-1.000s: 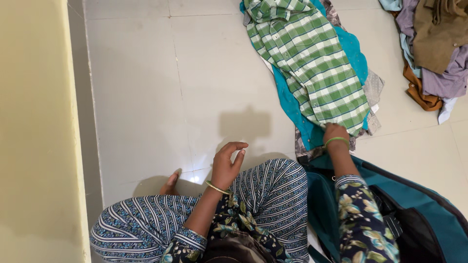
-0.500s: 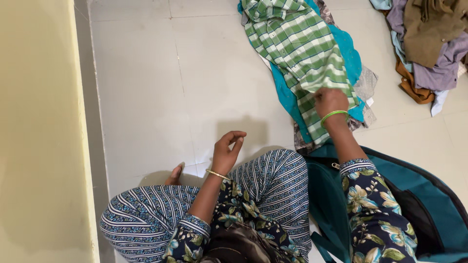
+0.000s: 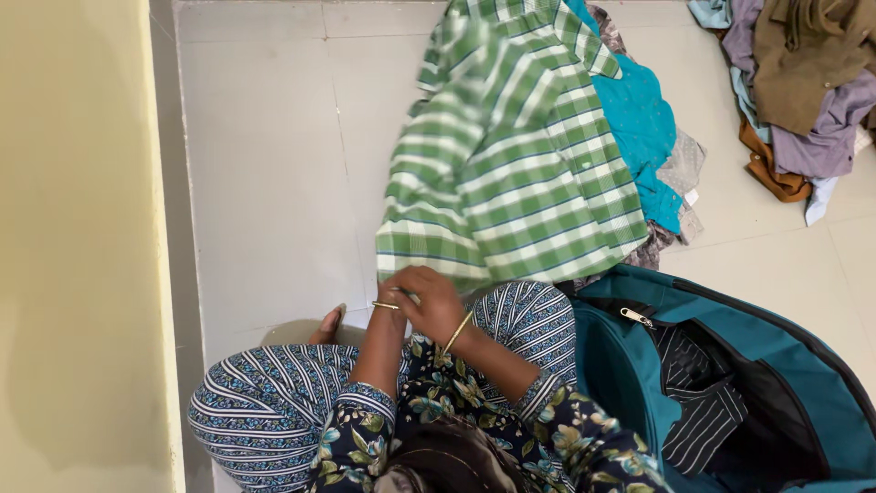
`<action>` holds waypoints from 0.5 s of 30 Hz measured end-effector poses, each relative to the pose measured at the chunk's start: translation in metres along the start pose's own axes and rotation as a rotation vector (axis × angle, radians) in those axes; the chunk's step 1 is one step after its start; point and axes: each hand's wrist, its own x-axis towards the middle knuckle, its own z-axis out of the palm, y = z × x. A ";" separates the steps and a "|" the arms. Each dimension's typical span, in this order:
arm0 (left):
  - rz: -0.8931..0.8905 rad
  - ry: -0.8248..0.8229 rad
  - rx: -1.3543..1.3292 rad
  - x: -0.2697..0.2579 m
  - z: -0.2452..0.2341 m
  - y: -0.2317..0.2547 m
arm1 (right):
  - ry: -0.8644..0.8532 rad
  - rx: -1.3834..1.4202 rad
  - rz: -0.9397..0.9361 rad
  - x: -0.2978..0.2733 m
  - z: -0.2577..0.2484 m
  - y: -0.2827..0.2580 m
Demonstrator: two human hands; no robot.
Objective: The person buttons a green checkered shirt by hand while sitting on the floor next to a bag and other clothes. They then spread the shirt flat on the floor and smooth it out.
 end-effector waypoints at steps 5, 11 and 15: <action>0.156 0.000 -0.016 0.000 0.020 0.014 | 0.053 -0.073 -0.095 -0.007 -0.008 -0.001; 0.101 -0.008 0.028 -0.043 0.109 0.027 | 0.045 -0.293 -0.027 -0.029 -0.010 0.045; -0.005 0.099 0.154 -0.045 0.120 0.024 | 0.083 -0.386 -0.001 -0.035 -0.006 0.066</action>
